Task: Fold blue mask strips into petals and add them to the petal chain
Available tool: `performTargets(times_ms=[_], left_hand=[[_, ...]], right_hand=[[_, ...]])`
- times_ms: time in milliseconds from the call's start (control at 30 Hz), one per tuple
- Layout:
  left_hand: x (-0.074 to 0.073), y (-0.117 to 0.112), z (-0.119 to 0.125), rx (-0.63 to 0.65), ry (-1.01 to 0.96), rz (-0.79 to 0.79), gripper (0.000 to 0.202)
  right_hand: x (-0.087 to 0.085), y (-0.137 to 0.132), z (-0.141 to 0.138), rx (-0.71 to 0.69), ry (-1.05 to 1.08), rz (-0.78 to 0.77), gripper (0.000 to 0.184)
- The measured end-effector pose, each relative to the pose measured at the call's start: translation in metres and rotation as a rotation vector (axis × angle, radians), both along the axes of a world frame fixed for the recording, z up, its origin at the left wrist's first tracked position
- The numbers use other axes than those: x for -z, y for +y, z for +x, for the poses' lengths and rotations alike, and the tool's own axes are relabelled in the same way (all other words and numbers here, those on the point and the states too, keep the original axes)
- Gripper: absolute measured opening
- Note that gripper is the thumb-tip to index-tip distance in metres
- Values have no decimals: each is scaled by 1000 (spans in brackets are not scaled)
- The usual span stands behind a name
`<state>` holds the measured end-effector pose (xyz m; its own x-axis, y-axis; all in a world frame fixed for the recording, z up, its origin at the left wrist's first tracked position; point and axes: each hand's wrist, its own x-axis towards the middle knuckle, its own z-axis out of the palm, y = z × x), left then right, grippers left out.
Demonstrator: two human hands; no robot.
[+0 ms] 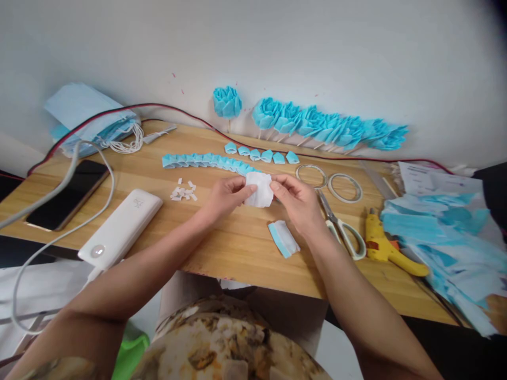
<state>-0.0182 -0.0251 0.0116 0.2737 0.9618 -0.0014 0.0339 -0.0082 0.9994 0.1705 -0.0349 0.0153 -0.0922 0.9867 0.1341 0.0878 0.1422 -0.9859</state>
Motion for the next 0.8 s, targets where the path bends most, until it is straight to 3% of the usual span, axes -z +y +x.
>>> performTargets(times_ms=[233,500,667,800], left_hand=[[-9,-5,-1,4,146,132,44],[-9,-6,0,-123,70,141,27],[-9,-6,-2,-110,57,163,32],[-14,-7,-1,-93,72,161,29]], right_hand=[[-5,-3,-1,131,-197,156,16],[-6,-8,-3,104,-311,211,17],[-5,-10,-5,172,-289,248,19],[3,-6,-7,259,-163,159,18]])
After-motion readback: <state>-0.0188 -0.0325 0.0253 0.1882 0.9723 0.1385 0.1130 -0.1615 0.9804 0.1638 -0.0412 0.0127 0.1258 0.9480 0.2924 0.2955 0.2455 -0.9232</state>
